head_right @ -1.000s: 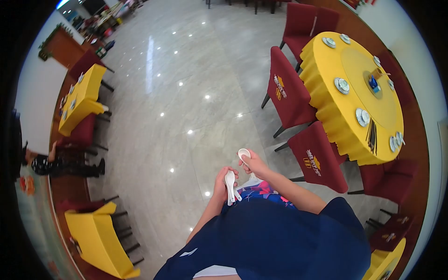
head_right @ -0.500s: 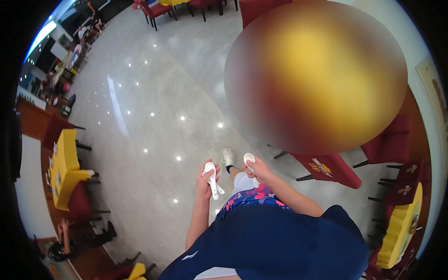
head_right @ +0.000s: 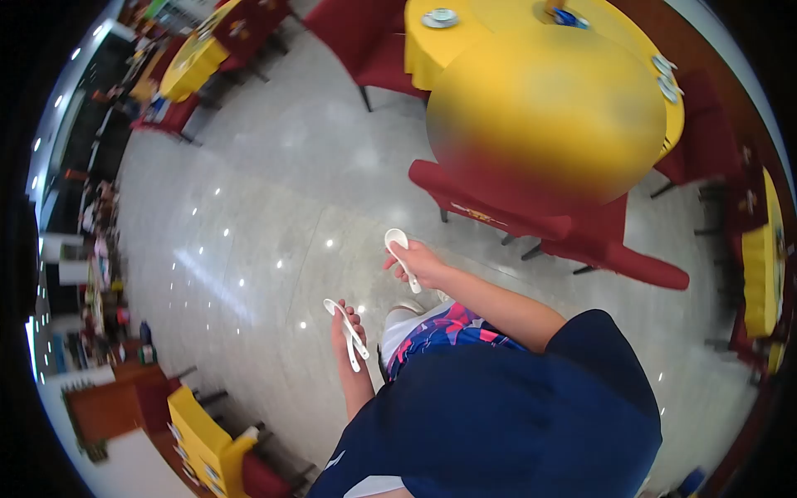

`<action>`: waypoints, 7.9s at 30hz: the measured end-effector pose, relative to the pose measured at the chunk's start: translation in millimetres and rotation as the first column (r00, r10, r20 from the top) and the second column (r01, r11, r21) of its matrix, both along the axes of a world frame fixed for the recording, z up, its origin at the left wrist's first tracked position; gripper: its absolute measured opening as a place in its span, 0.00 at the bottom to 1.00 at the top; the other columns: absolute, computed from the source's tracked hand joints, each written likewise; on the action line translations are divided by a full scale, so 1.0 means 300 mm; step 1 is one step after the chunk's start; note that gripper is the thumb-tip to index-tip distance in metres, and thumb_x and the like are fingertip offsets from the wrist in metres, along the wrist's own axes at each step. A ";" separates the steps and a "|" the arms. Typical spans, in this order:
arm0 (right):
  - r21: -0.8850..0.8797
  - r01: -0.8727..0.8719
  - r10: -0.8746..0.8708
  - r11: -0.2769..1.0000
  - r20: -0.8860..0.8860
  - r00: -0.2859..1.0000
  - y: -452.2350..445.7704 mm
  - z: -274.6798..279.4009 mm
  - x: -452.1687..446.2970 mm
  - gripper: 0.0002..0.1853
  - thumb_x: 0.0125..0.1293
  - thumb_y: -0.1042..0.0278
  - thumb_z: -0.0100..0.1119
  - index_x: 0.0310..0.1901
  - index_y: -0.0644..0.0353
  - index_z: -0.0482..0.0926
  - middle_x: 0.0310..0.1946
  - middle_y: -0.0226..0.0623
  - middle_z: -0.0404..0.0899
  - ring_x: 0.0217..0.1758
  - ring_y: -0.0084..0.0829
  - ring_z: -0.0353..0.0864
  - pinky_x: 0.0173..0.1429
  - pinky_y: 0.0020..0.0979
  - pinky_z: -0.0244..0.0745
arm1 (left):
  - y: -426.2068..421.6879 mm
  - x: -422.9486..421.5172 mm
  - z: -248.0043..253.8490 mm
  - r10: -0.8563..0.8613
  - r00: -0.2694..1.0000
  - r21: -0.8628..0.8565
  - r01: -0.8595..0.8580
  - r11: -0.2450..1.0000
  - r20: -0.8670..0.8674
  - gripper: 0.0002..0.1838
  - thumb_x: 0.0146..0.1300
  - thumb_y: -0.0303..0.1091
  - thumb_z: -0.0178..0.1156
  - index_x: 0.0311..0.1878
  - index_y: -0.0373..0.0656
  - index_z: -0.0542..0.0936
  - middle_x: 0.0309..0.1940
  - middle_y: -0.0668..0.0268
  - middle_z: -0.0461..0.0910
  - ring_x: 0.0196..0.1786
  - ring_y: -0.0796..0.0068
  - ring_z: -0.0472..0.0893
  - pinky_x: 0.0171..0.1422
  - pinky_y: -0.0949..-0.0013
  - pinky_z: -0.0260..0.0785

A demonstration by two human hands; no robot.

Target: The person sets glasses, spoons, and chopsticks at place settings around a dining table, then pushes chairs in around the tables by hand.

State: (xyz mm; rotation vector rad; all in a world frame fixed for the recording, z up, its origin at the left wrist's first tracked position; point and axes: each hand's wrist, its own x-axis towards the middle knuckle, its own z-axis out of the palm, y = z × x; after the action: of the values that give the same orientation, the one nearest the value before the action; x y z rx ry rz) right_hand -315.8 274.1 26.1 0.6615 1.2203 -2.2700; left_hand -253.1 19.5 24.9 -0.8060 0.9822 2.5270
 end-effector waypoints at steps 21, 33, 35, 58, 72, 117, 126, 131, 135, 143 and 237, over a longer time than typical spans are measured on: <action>0.333 0.634 -0.528 0.698 -0.359 0.770 0.264 0.169 -1.331 0.13 0.65 0.82 0.46 0.51 0.65 0.68 0.34 0.39 0.78 0.33 0.28 0.80 0.35 0.29 0.75 | -0.092 -1.832 0.017 -0.645 0.763 -0.099 0.639 0.763 -0.037 0.19 0.71 0.48 0.56 0.48 0.39 0.74 0.29 0.68 0.75 0.28 0.79 0.74 0.23 0.75 0.67; 0.830 0.295 -0.486 0.473 -0.033 0.873 0.678 -0.256 -1.855 0.21 0.74 0.52 0.50 0.40 0.65 0.80 0.29 0.49 0.83 0.30 0.34 0.85 0.33 0.33 0.77 | 0.184 -2.479 -0.087 -0.640 0.766 -0.115 0.643 0.758 0.063 0.15 0.72 0.47 0.54 0.47 0.43 0.74 0.30 0.70 0.74 0.29 0.79 0.73 0.24 0.76 0.67; 0.926 0.367 -0.494 0.088 -0.280 0.823 0.841 -0.468 -1.943 0.16 0.72 0.58 0.51 0.33 0.63 0.78 0.16 0.33 0.73 0.18 0.23 0.73 0.21 0.28 0.66 | 0.254 -2.557 -0.085 -0.619 0.782 -0.081 0.624 0.778 0.071 0.15 0.72 0.48 0.54 0.46 0.45 0.74 0.31 0.70 0.74 0.29 0.79 0.73 0.24 0.75 0.68; 0.969 0.242 -0.634 -0.038 -0.211 0.744 1.601 -0.624 -2.684 0.22 0.66 0.51 0.61 0.37 0.67 0.75 0.18 0.46 0.80 0.18 0.37 0.83 0.26 0.35 0.78 | 0.753 -3.314 0.040 -0.590 0.791 -0.162 0.611 0.775 0.160 0.16 0.73 0.46 0.52 0.48 0.41 0.73 0.31 0.67 0.73 0.27 0.79 0.69 0.17 0.77 0.57; 0.832 0.155 0.007 0.533 -0.188 0.982 0.433 -0.018 -3.253 0.23 0.75 0.50 0.46 0.38 0.63 0.80 0.27 0.41 0.82 0.30 0.34 0.82 0.39 0.39 0.77 | 0.555 -3.882 0.028 -0.741 0.671 -0.171 0.734 0.657 0.033 0.23 0.72 0.48 0.55 0.57 0.37 0.70 0.28 0.67 0.73 0.20 0.83 0.66 0.17 0.78 0.54; 0.999 0.027 -0.999 0.042 0.042 0.021 2.224 -0.480 -4.186 0.26 0.73 0.49 0.43 0.46 0.64 0.82 0.46 0.57 0.82 0.51 0.56 0.82 0.54 0.53 0.77 | 1.289 -5.855 -0.006 -0.751 0.648 -0.418 0.723 0.550 0.132 0.21 0.75 0.44 0.50 0.67 0.49 0.66 0.41 0.62 0.75 0.29 0.77 0.73 0.24 0.77 0.67; 0.979 -0.143 -0.979 0.143 0.162 0.124 2.253 -0.474 -4.264 0.30 0.71 0.40 0.43 0.49 0.64 0.80 0.45 0.57 0.83 0.50 0.54 0.83 0.53 0.50 0.77 | 1.618 -6.124 -0.013 -0.823 0.541 -0.458 0.784 0.419 0.173 0.17 0.75 0.42 0.47 0.61 0.46 0.68 0.39 0.62 0.74 0.28 0.78 0.71 0.21 0.77 0.61; 0.987 -0.125 -0.995 0.100 0.098 -0.027 2.191 -0.403 -4.384 0.38 0.68 0.31 0.43 0.58 0.63 0.72 0.45 0.63 0.81 0.51 0.60 0.80 0.56 0.52 0.75 | 1.900 -6.324 -0.106 -0.910 0.382 -0.401 0.868 0.294 0.159 0.21 0.73 0.40 0.49 0.65 0.43 0.67 0.39 0.60 0.77 0.30 0.76 0.73 0.24 0.74 0.65; 0.986 -0.163 -0.994 0.029 0.045 0.096 2.052 -0.121 -4.790 0.31 0.71 0.38 0.42 0.55 0.63 0.72 0.40 0.63 0.82 0.45 0.61 0.82 0.50 0.55 0.75 | 2.199 -6.506 -0.139 -0.954 0.240 -0.420 0.896 0.146 0.180 0.22 0.73 0.37 0.52 0.66 0.39 0.68 0.50 0.54 0.79 0.43 0.68 0.81 0.42 0.71 0.76; 0.878 0.253 -0.584 0.406 0.036 0.811 1.868 0.137 -5.995 0.31 0.71 0.37 0.43 0.45 0.60 0.81 0.36 0.51 0.84 0.41 0.52 0.84 0.46 0.48 0.76 | 2.650 -6.830 -0.050 -0.999 0.036 -0.063 0.997 0.035 0.025 0.20 0.75 0.32 0.50 0.66 0.33 0.67 0.58 0.47 0.75 0.61 0.56 0.77 0.66 0.54 0.73; 0.567 0.126 0.197 -0.814 0.474 -0.858 3.522 -0.683 -5.519 0.15 0.69 0.57 0.49 0.52 0.56 0.73 0.31 0.38 0.82 0.24 0.26 0.78 0.25 0.28 0.67 | 6.534 -4.580 -0.128 0.094 -0.994 -0.584 -0.047 -0.811 -0.050 0.12 0.73 0.36 0.55 0.48 0.37 0.80 0.32 0.68 0.82 0.29 0.83 0.75 0.32 0.78 0.68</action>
State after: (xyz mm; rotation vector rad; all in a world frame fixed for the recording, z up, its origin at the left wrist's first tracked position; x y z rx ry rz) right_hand -1971.6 1330.6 -178.9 -1.3928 1.2291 0.5805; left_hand -1627.1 1979.6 -13.7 1.3432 0.5896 -0.1791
